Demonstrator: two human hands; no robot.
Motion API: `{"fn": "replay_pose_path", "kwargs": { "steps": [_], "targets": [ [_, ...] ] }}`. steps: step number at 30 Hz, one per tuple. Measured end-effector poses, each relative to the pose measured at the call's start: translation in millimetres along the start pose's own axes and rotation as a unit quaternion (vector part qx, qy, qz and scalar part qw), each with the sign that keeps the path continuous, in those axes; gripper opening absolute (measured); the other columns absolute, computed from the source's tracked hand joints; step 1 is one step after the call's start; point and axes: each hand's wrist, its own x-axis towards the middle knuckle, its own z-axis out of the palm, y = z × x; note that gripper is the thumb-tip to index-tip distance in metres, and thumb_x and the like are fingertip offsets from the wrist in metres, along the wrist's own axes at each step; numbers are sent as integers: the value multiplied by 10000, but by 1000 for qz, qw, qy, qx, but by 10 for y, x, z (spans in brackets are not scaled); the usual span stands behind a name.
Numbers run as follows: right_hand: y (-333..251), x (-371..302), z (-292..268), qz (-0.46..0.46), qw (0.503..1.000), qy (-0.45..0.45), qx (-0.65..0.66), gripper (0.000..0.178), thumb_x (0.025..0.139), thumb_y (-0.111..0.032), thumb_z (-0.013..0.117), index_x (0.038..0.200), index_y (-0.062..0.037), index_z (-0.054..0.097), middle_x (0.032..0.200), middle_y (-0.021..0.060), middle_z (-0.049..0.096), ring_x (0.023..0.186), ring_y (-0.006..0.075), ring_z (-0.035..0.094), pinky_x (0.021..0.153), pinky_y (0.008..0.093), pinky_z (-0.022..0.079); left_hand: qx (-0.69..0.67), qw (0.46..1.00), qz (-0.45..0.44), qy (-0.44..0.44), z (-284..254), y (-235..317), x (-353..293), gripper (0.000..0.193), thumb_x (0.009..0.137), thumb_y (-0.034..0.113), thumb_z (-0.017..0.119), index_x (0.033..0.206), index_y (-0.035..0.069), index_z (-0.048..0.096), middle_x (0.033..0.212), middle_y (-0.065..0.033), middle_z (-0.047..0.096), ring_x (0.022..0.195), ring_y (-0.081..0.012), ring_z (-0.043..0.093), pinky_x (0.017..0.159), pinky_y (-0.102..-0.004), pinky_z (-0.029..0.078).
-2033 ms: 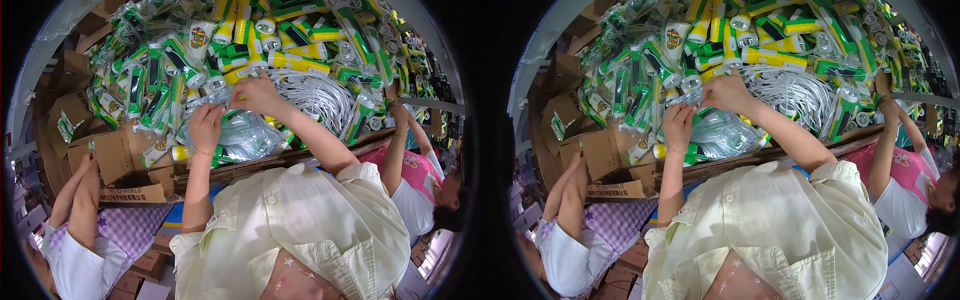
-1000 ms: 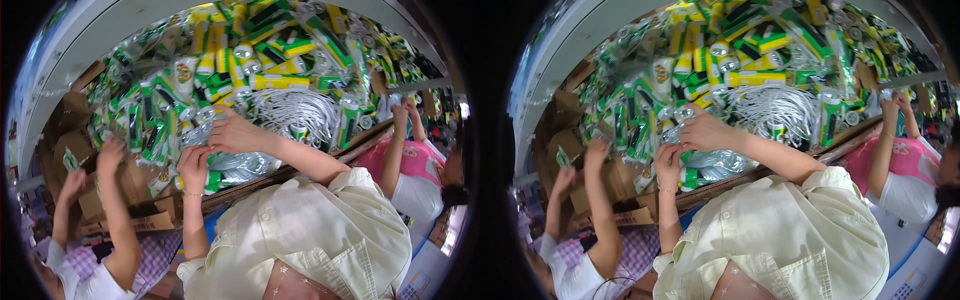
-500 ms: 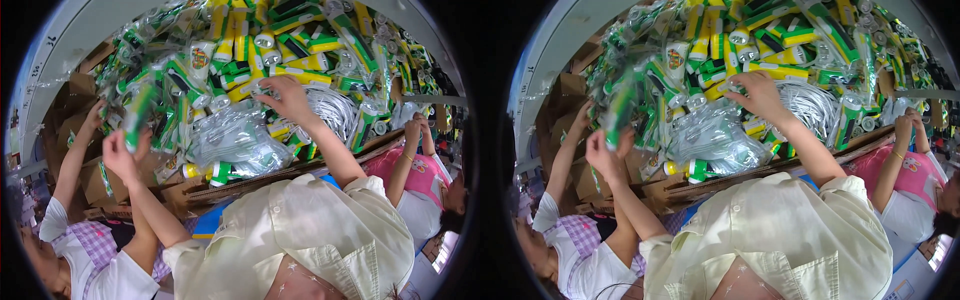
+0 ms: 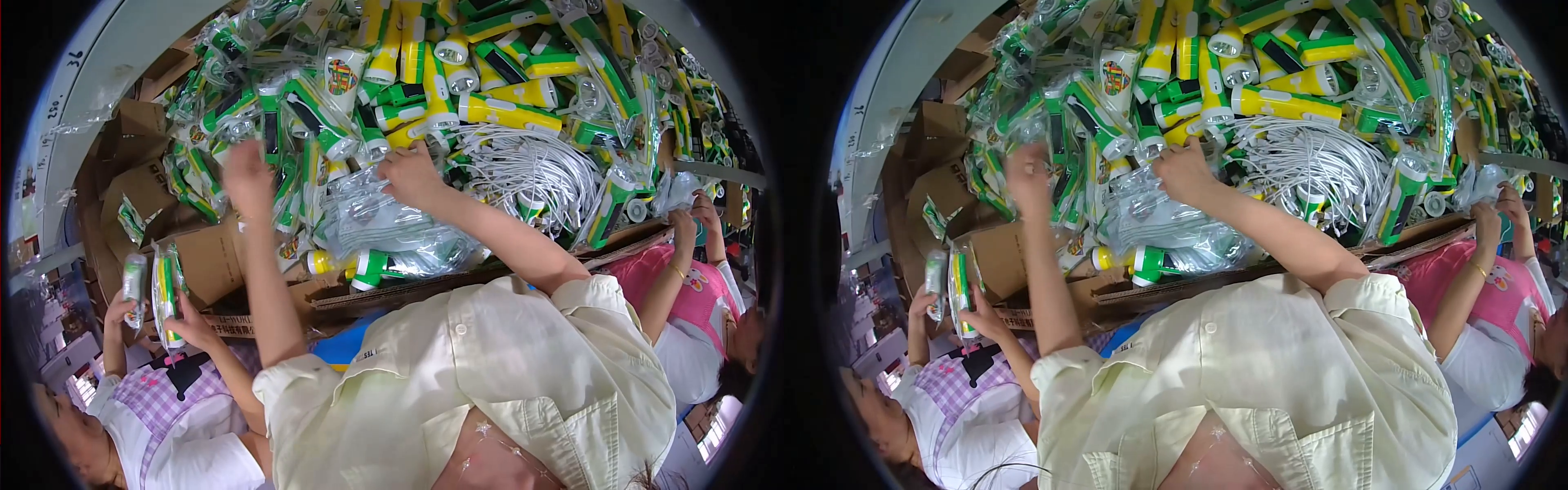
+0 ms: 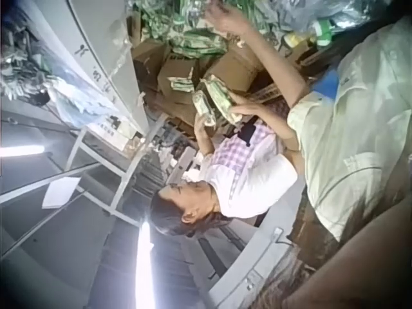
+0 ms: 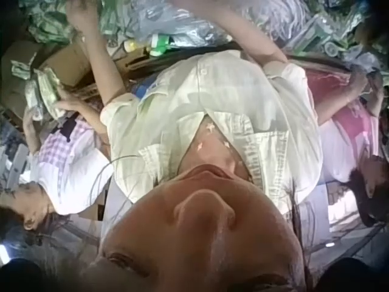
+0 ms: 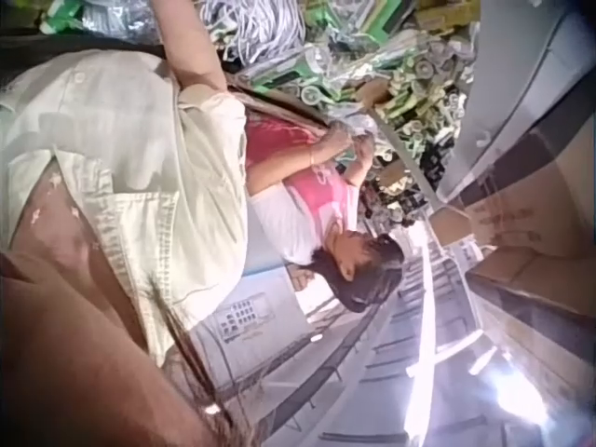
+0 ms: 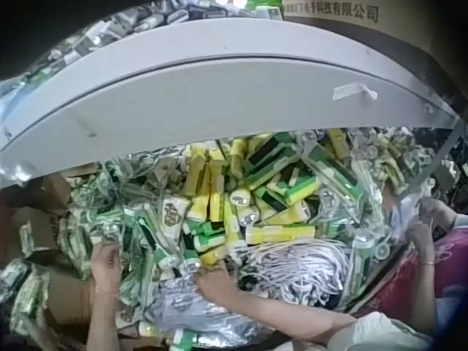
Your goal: Packaging small green and yellow flashlights into clear plastic bags at a factory workbench.
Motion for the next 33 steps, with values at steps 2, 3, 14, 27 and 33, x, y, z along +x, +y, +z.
{"fn": "replay_pose_path", "kwargs": {
  "steps": [2, 3, 14, 27, 33],
  "targets": [
    [-31, 24, 16, -30, 999, 19, -6, 128, 694, -228, 698, 773, -154, 629, 830, -8, 571, 876, 167, 555, 853, 386, 350, -33, 985, 162, -41, 236, 365, -458, 268, 682, -56, 570, 906, 75, 635, 930, -98, 635, 869, -298, 597, 745, -381, 490],
    [-53, 24, 18, -58, 997, 38, -12, 118, 680, -207, 694, 752, -154, 617, 832, -15, 575, 868, 166, 555, 851, 382, 353, -105, 975, 150, -126, 305, 520, -636, 252, 674, -13, 620, 907, 82, 636, 939, -99, 635, 886, -302, 595, 757, -384, 492],
    [37, -543, -902, -148, 961, 209, 110, 67, 702, -199, 698, 707, -172, 637, 691, -67, 605, 697, 118, 575, 913, 382, 358, -125, 848, -93, -507, 33, 798, -818, 674, 620, 274, 813, 1208, 47, 572, 1060, -169, 646, 984, -296, 619, 866, -366, 461],
    [46, -929, -1346, -186, 963, 158, 114, 66, 735, -189, 694, 778, -191, 645, 683, -50, 549, 690, 136, 578, 942, 419, 352, -218, 947, -7, -236, -133, 1880, -1075, 137, 756, 173, 684, 841, 68, 706, 650, -122, 634, 523, -227, 582, 502, -326, 442],
    [26, -1010, -1354, -226, 959, 114, 124, 86, 732, -169, 695, 798, -198, 648, 680, -32, 514, 697, 148, 560, 940, 435, 351, -195, 952, -17, -236, -188, 1857, -1211, 138, 755, 178, 694, 826, 62, 715, 559, -101, 600, 437, -173, 536, 446, -283, 385]
  ]
}}
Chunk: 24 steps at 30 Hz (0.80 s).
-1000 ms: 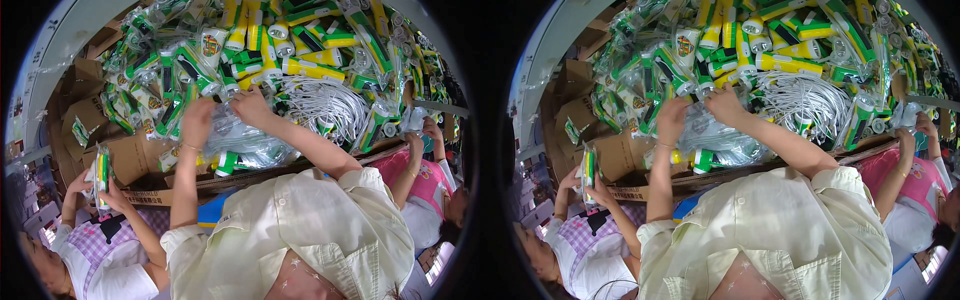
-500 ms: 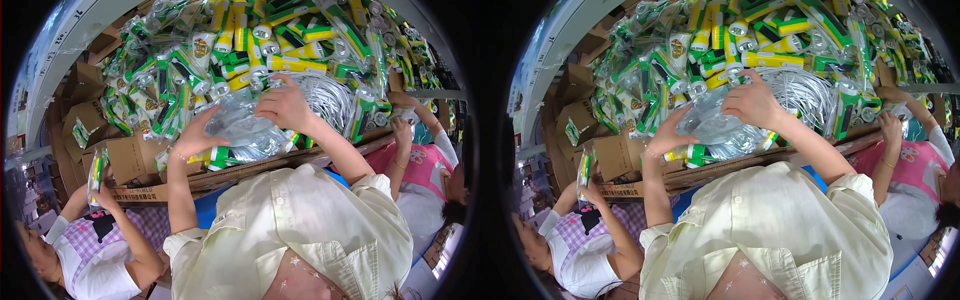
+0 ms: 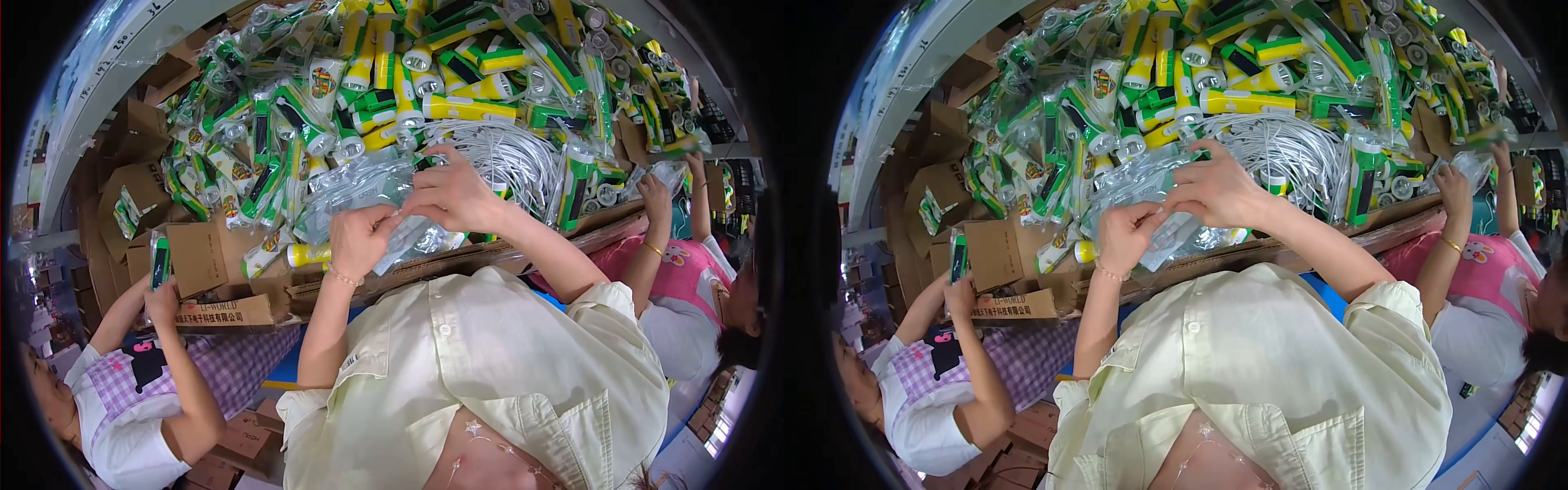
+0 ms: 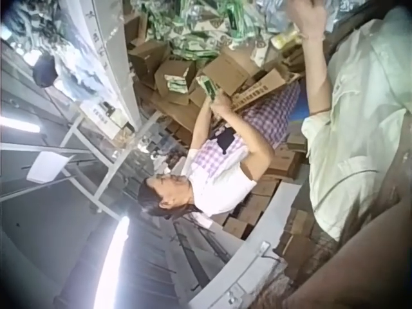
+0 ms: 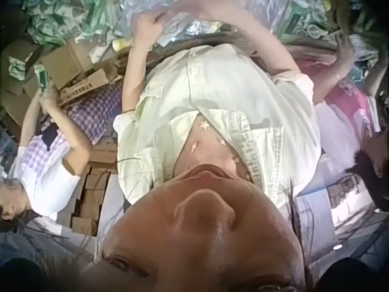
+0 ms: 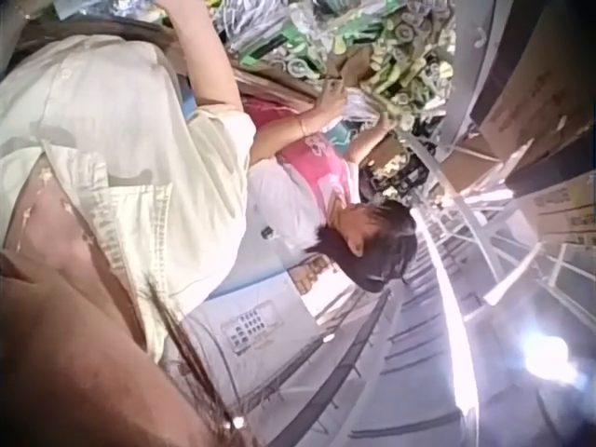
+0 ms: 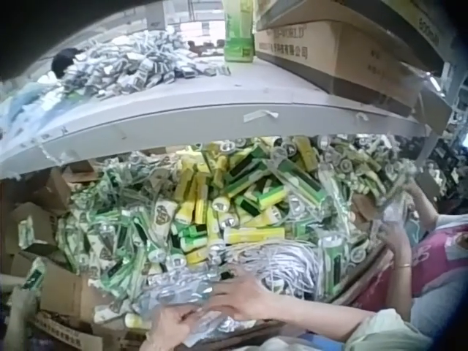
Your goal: Packaging small green and yellow flashlights into clear plastic bags at a factory workbench.
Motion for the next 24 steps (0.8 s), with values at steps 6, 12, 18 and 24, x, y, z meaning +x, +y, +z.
{"fn": "replay_pose_path", "kwargs": {
  "steps": [6, 12, 18, 24],
  "targets": [
    [-22, 26, 36, 28, 999, 1, 43, 85, 743, -178, 691, 813, -202, 649, 680, -36, 528, 727, 146, 571, 957, 443, 339, 14, 1000, -5, 9, -50, 53, -50, 115, 751, 177, 682, 798, 77, 713, 583, -108, 605, 498, -231, 579, 482, -326, 422],
    [-57, 43, 39, 13, 1000, 6, -6, 86, 742, -166, 683, 807, -201, 639, 681, -39, 521, 729, 135, 574, 973, 460, 330, 40, 999, 2, 15, -71, 105, -62, 98, 759, 183, 661, 773, 97, 706, 647, -108, 633, 570, -288, 610, 536, -362, 458],
    [-44, -91, -10, -4, 986, -108, -129, 167, 644, -100, 653, 781, -190, 620, 671, -25, 486, 732, 150, 571, 999, 485, 318, 155, 986, 55, 22, -131, -34, -158, 69, 755, 172, 657, 771, 117, 694, 714, -83, 662, 647, -268, 635, 567, -374, 478],
    [48, -152, 24, -21, 984, -136, -115, 213, 570, -98, 641, 773, -154, 615, 723, -6, 505, 795, 161, 568, 1020, 510, 297, 122, 986, 98, 62, -226, -158, -126, 179, 741, 216, 701, 846, 71, 714, 839, -97, 680, 829, -266, 637, 679, -359, 495]
  ]
}}
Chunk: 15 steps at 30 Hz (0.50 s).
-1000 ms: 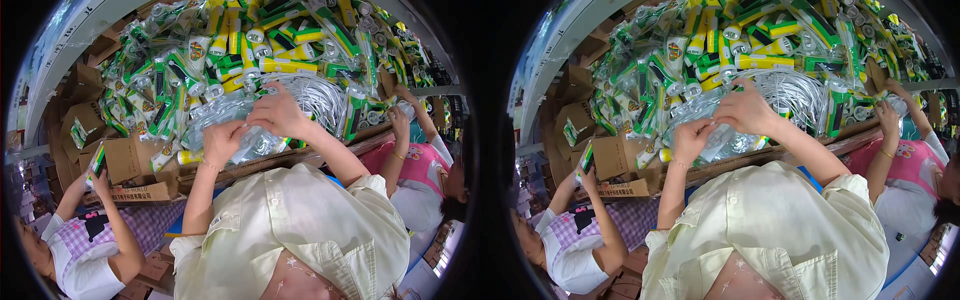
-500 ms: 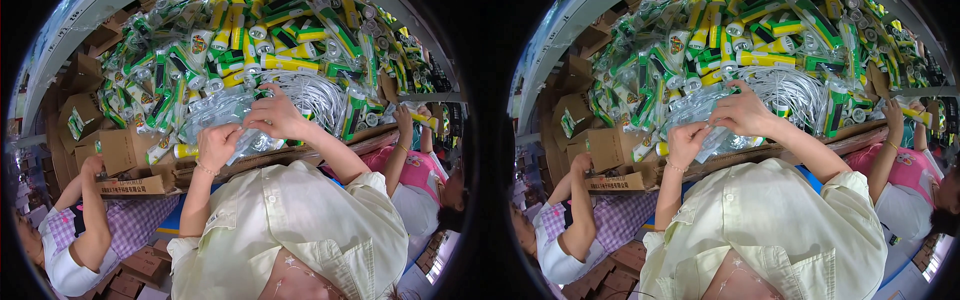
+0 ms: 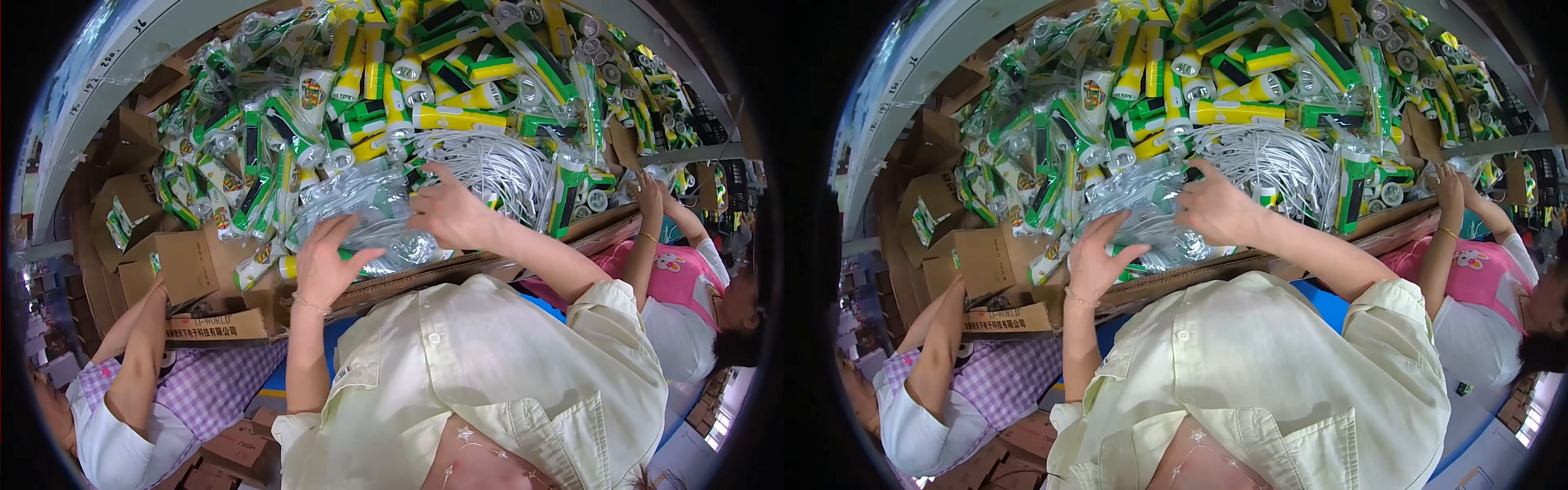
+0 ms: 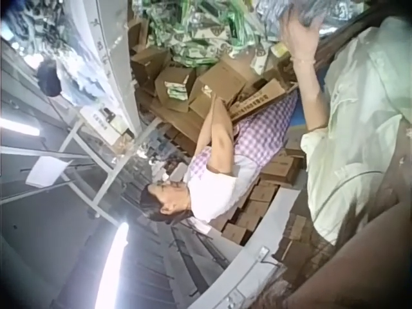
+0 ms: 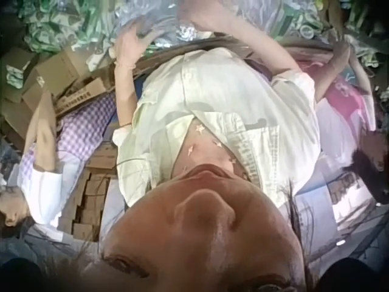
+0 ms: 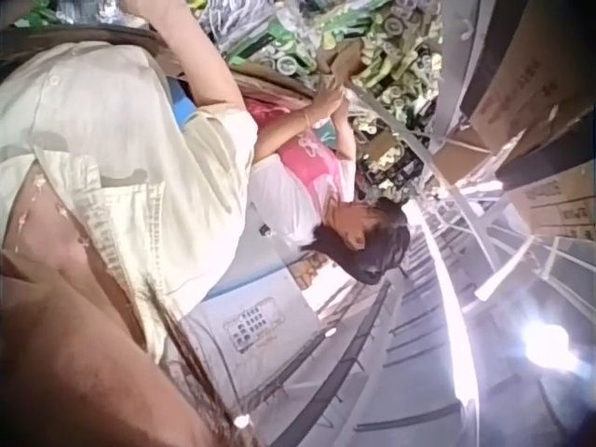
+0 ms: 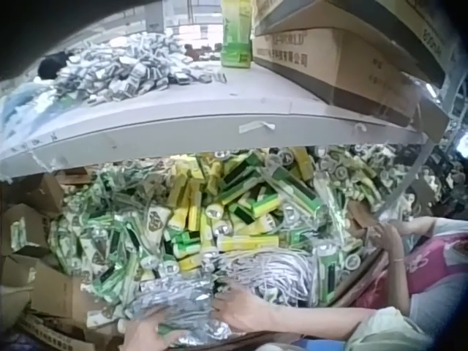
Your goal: Packaging small green and yellow flashlights into clear plastic bags at a factory workbench.
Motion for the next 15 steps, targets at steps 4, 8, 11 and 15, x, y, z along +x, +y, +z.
{"fn": "replay_pose_path", "kwargs": {
  "steps": [4, 8, 11, 15],
  "targets": [
    [-147, 230, -130, -36, 999, 15, -15, 224, 564, -113, 652, 781, -158, 619, 740, -9, 498, 794, 161, 552, 1020, 500, 301, -10, 980, -180, -84, 141, 94, 53, 162, 754, 217, 685, 790, 60, 704, 833, -103, 670, 758, -298, 621, 673, -365, 488],
    [3, 166, -83, 12, 998, -32, -55, 199, 571, -150, 670, 764, -168, 622, 713, -19, 507, 794, 160, 553, 1038, 508, 282, 77, 981, -178, -32, -48, -113, 7, 160, 745, 217, 684, 758, 58, 697, 807, -98, 669, 711, -310, 622, 639, -369, 485],
    [95, 174, -178, 19, 990, -129, -47, 164, 570, -190, 672, 729, -182, 629, 658, -24, 504, 788, 152, 556, 1050, 525, 265, 61, 966, -244, -52, -106, -177, -12, 163, 746, 221, 674, 773, 63, 703, 763, -115, 668, 702, -315, 628, 638, -364, 492],
    [481, 246, -186, 85, 964, -233, 98, 176, 690, -276, 698, 815, -152, 690, 701, -9, 625, 786, 189, 596, 1059, 569, 214, 55, 925, -371, -65, -99, -464, -227, 178, 745, 186, 622, 819, 44, 700, 744, -161, 656, 725, -339, 643, 667, -398, 502]
  ]
}}
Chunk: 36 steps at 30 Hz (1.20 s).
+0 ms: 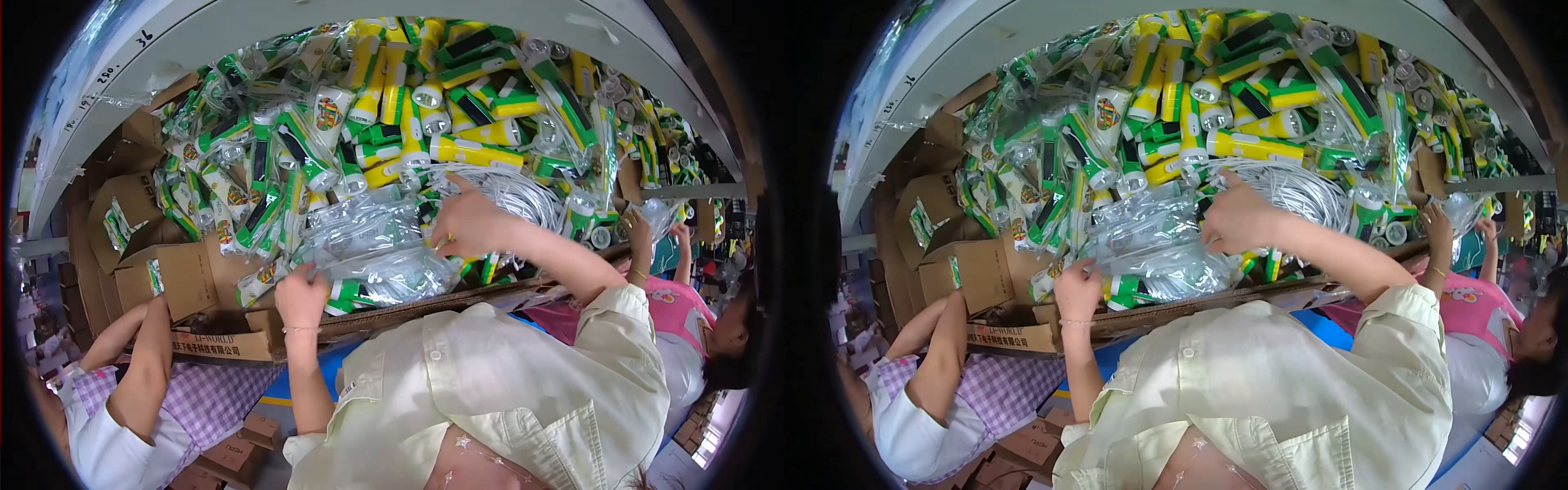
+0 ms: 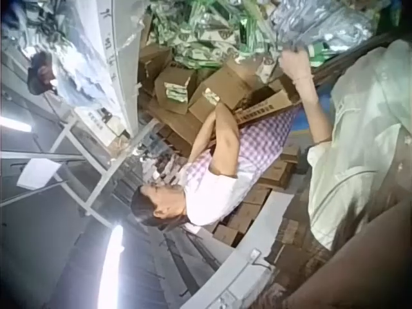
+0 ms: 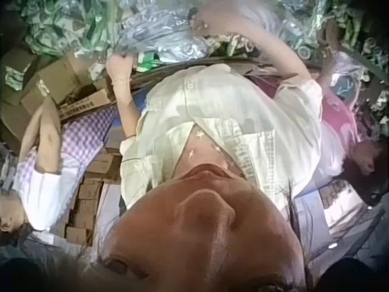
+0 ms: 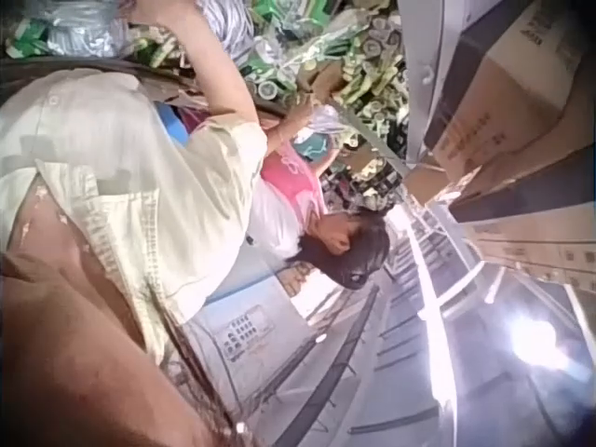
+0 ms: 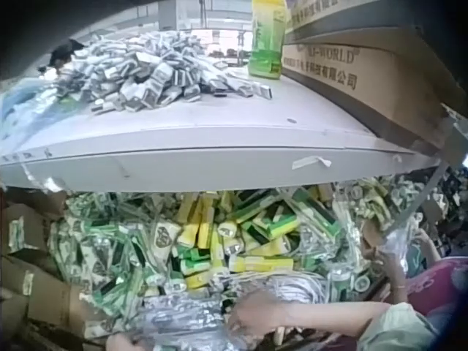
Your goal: Packaging small green and yellow flashlights into clear plastic bags at a factory workbench.
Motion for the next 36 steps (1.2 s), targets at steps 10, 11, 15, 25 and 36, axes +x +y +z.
{"fn": "replay_pose_path", "kwargs": {
  "steps": [10, 11, 15, 25, 36],
  "targets": [
    [1676, 1556, -496, -5, 877, 284, -387, 340, 690, -43, 590, 1019, -130, 581, 1108, 50, 540, 1058, 230, 513, 809, 392, 452, -97, 992, 11, 77, 140, 23, 220, 268, 756, 217, 715, 692, -30, 632, 512, -79, 564, 453, -146, 515, 479, -291, 396],
    [1724, 1627, -526, -9, 879, 283, -383, 340, 690, -43, 590, 1019, -130, 581, 1108, 50, 540, 1058, 230, 513, 809, 392, 452, -95, 992, 6, 82, 141, 62, 232, 267, 754, 218, 717, 691, -28, 631, 511, -85, 558, 450, -151, 511, 479, -291, 395],
    [1666, 1561, -698, -50, 862, 229, -450, 314, 731, -101, 593, 1043, -104, 557, 1003, 54, 549, 862, 235, 595, 721, 341, 497, -93, 992, 1, 84, 125, 139, 227, 220, 768, 217, 695, 747, 1, 662, 602, -141, 594, 535, -259, 568, 520, -343, 434],
    [-65, 470, -127, -175, 912, 319, 188, 425, 797, -183, 679, 1197, -135, 544, 1145, 73, 627, 916, 228, 660, 802, 287, 518, -134, 984, 80, 90, 118, 375, 122, 165, 810, 167, 621, 827, 10, 665, 653, -197, 575, 585, -369, 568, 546, -384, 442],
    [-302, 388, 477, -135, 957, 256, 27, 572, 714, -102, 656, 1252, -151, 467, 1280, 35, 539, 803, 251, 661, 555, 310, 526, -222, 958, 159, 82, 157, 445, -186, 179, 862, 96, 611, 978, -33, 653, 561, -75, 530, 569, -23, 415, 494, -227, 377]
  ]
}}
